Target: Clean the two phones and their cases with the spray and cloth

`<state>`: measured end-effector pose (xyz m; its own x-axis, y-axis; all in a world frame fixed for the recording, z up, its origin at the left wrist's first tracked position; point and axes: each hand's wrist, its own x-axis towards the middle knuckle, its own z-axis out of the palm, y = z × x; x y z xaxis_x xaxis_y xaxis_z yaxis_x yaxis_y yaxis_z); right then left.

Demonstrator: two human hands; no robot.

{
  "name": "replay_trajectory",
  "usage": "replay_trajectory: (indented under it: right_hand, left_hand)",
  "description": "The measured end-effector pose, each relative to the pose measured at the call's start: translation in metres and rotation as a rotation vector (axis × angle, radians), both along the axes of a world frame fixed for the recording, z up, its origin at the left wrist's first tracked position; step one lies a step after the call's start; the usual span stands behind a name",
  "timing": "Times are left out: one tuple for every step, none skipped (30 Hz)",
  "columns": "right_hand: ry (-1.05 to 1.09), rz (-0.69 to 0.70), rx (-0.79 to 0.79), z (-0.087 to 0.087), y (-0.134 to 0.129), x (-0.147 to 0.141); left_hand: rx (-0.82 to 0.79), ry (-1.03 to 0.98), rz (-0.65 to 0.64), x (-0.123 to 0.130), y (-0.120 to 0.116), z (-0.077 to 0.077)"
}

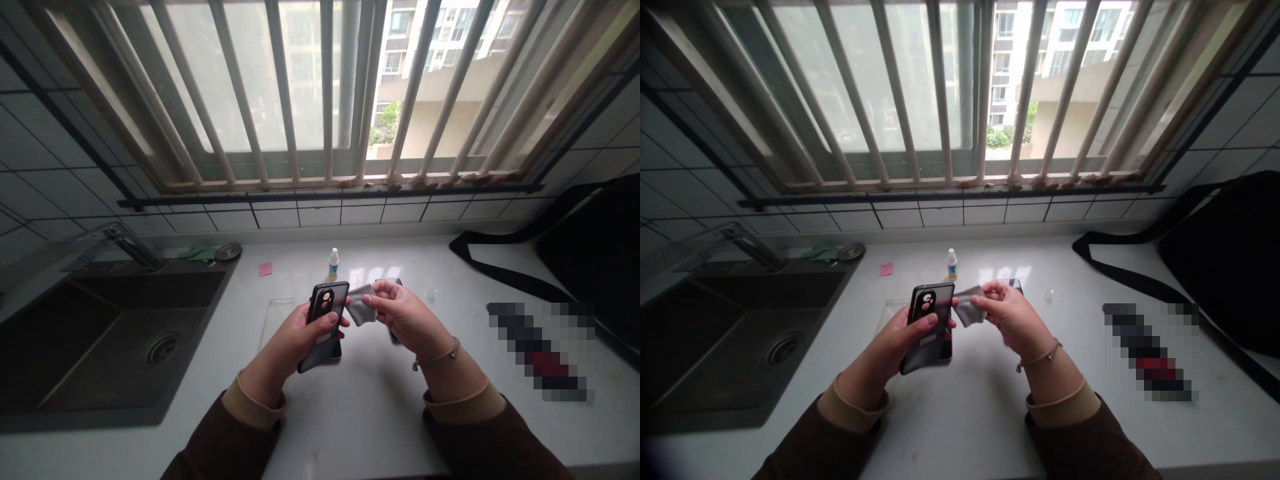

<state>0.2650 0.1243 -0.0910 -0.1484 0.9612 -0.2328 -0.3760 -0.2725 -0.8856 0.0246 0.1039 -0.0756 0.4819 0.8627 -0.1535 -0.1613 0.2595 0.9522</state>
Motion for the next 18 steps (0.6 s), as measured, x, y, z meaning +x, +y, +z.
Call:
replay_trajectory:
  right_hand:
    - [-0.004,0.005,-0.007,0.0,0.0,0.0]
    - [-0.013,0.014,-0.007,0.0,0.0,0.001]
    - [-0.025,0.024,-0.004,0.0,0.0,0.001]
    - [-0.037,0.036,0.0,-0.001,0.001,0.001]
    - [-0.049,0.047,0.005,-0.002,0.001,0.001]
    - [-0.059,0.054,0.012,-0.003,0.001,0.002]
    - [-0.067,0.056,0.023,-0.005,0.002,0.002]
    - [-0.073,0.05,0.035,-0.006,0.003,0.002]
    - [-0.075,0.036,0.045,-0.008,0.003,0.002]
    - [-0.075,0.019,0.048,-0.009,0.003,0.003]
    - [-0.072,0.007,0.041,-0.01,0.004,0.004]
    - [-0.067,0.017,0.029,-0.01,0.004,0.005]
    - [-0.062,0.054,0.016,-0.01,0.003,0.006]
    - [-0.06,0.115,0.006,-0.01,0.003,0.007]
    - [-0.059,0.185,0.002,-0.009,0.002,0.007]
    - [-0.062,0.247,0.0,-0.008,0.001,0.008]
    - [-0.068,0.291,-0.005,-0.008,0.001,0.008]
    - [-0.073,0.305,-0.014,-0.008,0.001,0.008]
  left_hand:
    - [-0.002,0.0,0.005,0.0,0.0,0.0]
    - [-0.003,0.002,0.009,0.0,0.0,0.0]
    - [-0.002,0.005,0.012,0.0,0.0,0.0]
    - [0.001,0.009,0.014,0.0,0.0,0.0]
    - [0.006,0.015,0.015,0.001,0.0,0.001]
    - [0.012,0.022,0.013,0.001,0.0,0.001]
    - [0.019,0.027,0.012,0.002,0.001,0.001]
    - [0.024,0.031,0.014,0.002,0.001,0.0]
    - [0.024,0.032,0.015,0.002,0.001,0.0]
    - [0.02,0.031,0.017,0.002,0.001,0.0]
    - [0.012,0.026,0.019,0.002,0.001,0.0]
    - [0.0,0.017,0.019,0.001,0.001,0.0]
    - [-0.017,0.007,0.015,0.001,0.0,-0.001]
    - [-0.038,-0.006,0.005,0.0,0.0,-0.001]
    - [-0.062,-0.02,-0.005,-0.001,-0.001,-0.001]
    - [-0.089,-0.034,-0.015,-0.001,-0.001,-0.001]
    - [-0.113,-0.048,-0.021,-0.001,-0.002,-0.001]
    - [-0.137,-0.065,-0.019,0.0,-0.002,-0.001]
